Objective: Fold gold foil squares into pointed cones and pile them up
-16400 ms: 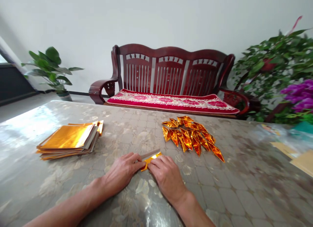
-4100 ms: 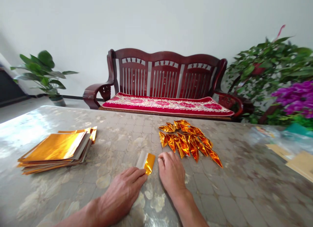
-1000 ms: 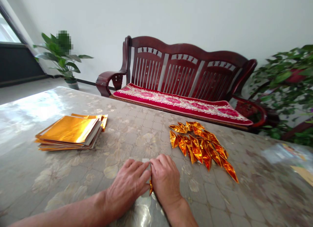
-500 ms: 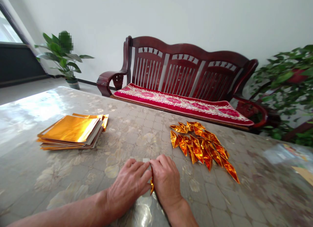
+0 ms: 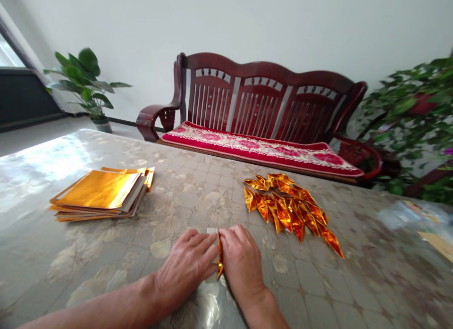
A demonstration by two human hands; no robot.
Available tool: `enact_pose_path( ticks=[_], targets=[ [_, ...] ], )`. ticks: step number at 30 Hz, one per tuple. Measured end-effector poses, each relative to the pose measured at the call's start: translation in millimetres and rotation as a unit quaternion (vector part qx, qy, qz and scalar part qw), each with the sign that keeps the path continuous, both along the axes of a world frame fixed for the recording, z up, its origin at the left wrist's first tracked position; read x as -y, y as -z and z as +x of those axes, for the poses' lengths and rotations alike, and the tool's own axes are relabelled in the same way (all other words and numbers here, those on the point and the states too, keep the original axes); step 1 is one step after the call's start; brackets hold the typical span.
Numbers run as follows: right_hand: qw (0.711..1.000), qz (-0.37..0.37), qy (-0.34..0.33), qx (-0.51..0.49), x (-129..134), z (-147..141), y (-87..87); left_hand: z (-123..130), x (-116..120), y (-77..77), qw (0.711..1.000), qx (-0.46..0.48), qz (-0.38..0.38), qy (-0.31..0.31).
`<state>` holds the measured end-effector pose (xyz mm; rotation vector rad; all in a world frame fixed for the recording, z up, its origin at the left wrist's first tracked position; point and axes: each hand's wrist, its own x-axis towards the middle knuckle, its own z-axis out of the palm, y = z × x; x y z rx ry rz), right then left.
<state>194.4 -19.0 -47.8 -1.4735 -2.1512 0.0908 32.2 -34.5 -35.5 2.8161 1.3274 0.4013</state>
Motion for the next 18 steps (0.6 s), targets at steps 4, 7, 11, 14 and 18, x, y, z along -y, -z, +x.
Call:
enact_pose_path(
  ticks=[4,7,11,14,18],
  targets=[
    [1.000,-0.018,0.007,-0.019,0.0,2.6,1.0,0.8,-1.6,0.0,1.000,-0.006,0.009,0.012],
    [1.000,-0.016,0.004,-0.021,0.3,2.8,0.4,1.3,-2.0,0.4,1.000,-0.005,0.009,0.013],
    [1.000,-0.006,-0.003,-0.013,0.9,1.7,-2.3,1.8,-2.6,-0.9,1.000,-0.004,0.006,0.011],
    [1.000,-0.003,0.000,0.000,1.9,0.8,-4.6,2.0,-3.1,-2.6,1.000,-0.008,0.002,0.012],
    [1.000,0.003,0.002,0.018,3.3,0.3,-5.2,1.9,-2.9,-3.0,1.000,-0.005,0.008,0.010]
  ],
)
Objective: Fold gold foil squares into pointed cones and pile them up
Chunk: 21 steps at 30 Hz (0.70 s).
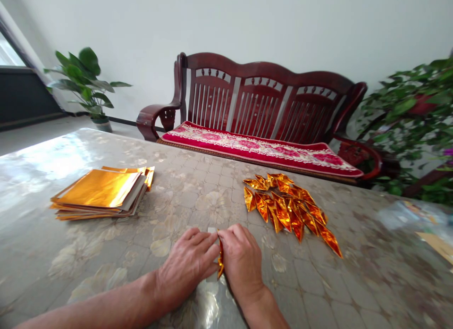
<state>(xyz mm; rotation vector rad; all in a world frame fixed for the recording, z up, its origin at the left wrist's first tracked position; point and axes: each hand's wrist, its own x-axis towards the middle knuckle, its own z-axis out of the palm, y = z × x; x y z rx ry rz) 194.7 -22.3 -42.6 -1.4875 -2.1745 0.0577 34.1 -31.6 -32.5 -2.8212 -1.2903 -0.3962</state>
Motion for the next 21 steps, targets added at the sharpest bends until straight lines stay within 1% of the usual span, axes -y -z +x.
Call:
enact_pose_path(
  ticks=[13,21],
  targets=[
    [1.000,0.002,-0.017,0.001,-1.9,0.2,3.2,-0.6,-1.1,9.7,0.999,0.034,0.015,0.004],
    [1.000,0.011,-0.028,0.005,-2.2,-0.1,5.2,0.5,-0.5,5.7,1.000,0.010,-0.009,0.005]
  ],
)
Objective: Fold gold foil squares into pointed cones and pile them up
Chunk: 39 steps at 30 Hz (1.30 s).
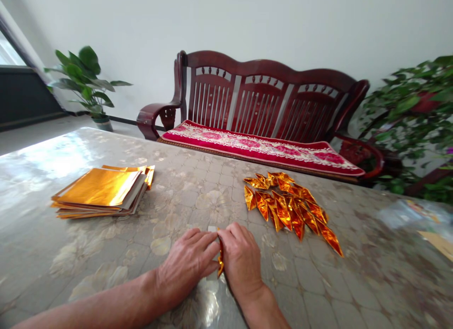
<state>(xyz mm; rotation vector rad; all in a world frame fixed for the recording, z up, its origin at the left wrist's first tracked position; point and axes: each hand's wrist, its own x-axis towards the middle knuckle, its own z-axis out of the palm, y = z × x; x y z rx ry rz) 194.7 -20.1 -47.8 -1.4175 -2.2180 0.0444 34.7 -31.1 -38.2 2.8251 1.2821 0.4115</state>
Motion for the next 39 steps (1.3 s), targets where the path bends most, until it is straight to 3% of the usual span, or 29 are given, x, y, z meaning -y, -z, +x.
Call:
enact_pose_path(
  ticks=[12,20,32,39],
  targets=[
    [1.000,0.030,-0.004,0.003,0,1,0.9,0,-1,-9.0,0.997,-0.005,-0.067,-0.043],
    [0.998,0.057,-0.017,0.008,0,0,1.5,-1,-10,-5.9,0.995,-0.003,-0.091,-0.035],
    [1.000,0.021,-0.001,0.021,3,3,-1.7,-5,-9,-15.3,0.989,0.019,-0.131,-0.063],
    [0.999,0.021,-0.007,-0.029,5,8,-3.3,-6,-10,-7.5,0.989,0.047,-0.116,-0.077]
  ],
)
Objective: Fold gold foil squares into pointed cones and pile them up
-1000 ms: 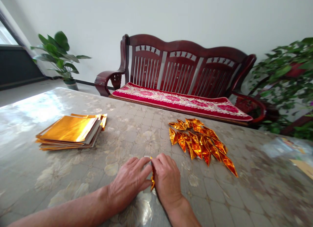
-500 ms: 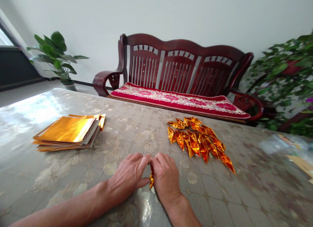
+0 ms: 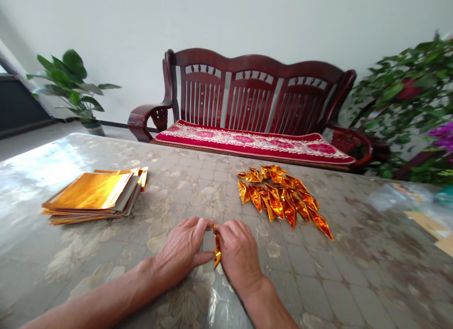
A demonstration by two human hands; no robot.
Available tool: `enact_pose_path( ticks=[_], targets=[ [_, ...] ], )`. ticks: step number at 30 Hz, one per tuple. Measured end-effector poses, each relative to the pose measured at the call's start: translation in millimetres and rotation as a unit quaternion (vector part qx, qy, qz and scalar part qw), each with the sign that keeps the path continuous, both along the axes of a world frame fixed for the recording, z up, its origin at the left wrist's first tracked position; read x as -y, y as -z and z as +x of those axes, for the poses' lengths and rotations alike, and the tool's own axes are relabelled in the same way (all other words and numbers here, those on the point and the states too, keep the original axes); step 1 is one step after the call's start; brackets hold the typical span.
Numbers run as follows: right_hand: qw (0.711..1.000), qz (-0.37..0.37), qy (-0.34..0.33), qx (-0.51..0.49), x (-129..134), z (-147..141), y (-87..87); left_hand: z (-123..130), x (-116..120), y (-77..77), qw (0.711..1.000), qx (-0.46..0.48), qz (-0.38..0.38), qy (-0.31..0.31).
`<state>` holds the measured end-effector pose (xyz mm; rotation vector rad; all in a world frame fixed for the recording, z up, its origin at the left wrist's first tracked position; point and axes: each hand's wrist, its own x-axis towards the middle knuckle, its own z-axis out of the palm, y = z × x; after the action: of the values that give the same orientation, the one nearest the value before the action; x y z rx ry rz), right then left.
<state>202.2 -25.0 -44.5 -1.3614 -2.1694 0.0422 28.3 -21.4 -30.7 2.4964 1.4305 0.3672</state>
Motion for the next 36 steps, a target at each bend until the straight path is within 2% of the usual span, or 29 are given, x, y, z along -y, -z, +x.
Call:
enact_pose_path(
  ticks=[18,24,31,36],
  targets=[
    [0.998,0.029,-0.010,0.058,1,1,-1.4,1,-2,-5.3,1.000,-0.018,-0.010,0.016],
    [0.997,0.035,0.000,0.075,1,0,-2.8,1,0,-8.2,0.999,-0.042,0.011,0.030],
    [0.999,0.014,-0.023,0.040,8,3,-12.1,1,1,-9.6,0.996,-0.050,0.056,0.055],
    [0.998,-0.043,-0.021,-0.051,2,17,-5.5,0,0,-7.7,0.992,-0.064,0.081,0.077]
  ],
)
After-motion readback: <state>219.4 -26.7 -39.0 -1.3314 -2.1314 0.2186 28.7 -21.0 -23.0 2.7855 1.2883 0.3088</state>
